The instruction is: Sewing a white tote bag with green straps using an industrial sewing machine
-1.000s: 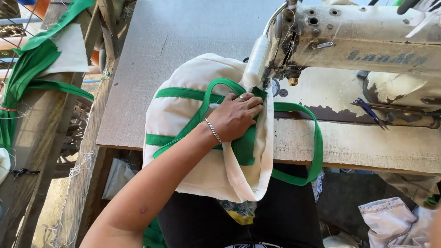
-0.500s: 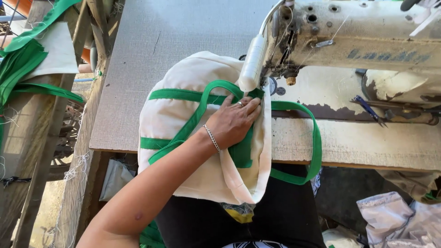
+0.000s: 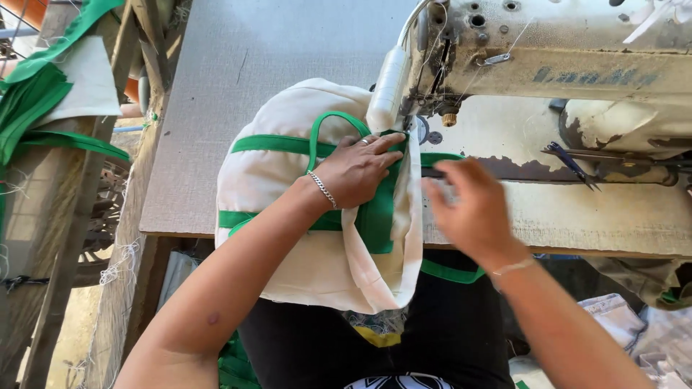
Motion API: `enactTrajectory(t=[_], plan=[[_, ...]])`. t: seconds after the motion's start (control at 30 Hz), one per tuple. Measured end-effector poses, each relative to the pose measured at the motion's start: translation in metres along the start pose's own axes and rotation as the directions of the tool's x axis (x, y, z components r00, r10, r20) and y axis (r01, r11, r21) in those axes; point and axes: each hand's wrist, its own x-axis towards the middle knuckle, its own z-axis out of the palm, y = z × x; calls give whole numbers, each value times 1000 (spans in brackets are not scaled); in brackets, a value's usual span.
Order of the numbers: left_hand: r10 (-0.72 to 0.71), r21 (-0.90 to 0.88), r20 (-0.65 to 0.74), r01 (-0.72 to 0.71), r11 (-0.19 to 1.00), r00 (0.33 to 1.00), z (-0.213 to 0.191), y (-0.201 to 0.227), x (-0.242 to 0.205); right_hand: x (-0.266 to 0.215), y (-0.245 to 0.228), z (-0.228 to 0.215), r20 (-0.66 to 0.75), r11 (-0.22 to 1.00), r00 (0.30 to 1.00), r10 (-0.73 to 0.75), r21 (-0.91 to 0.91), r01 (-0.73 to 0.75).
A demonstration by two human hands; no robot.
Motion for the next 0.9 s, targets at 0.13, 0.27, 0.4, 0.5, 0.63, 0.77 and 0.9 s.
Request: enactTrajectory(t=[0.13,0.27,0.4,0.5,0.63,0.77,0.9], plan=[[-35,-38,55,37,999,998,-3,-2,5,15,-11,25,262,965,940,220,-201,-170],[-97,-14,198,102,995,975,-14,11,4,7,-8,30,306,930,886,350,-228,-288],[-57,-21,145,61,998,988,-11,10,10,18,-13,26,276,889,845,457,-156,-430],[8,-42,23,-7,999,1000,3,-5,13,18,-12,36,249,866,832,496,-75,-494],[4,-15,-65,-5,1000,998,17,-11,24,25,-17,33,246,863,833,496,-33,-504],[-30,-51,76,34,998,997,7,0,20,25,-10,31,245,840,826,507,73,-538],[-42,-102,159,58,993,986,-14,17,8,23,-16,28,261,802,790,555,85,-592]])
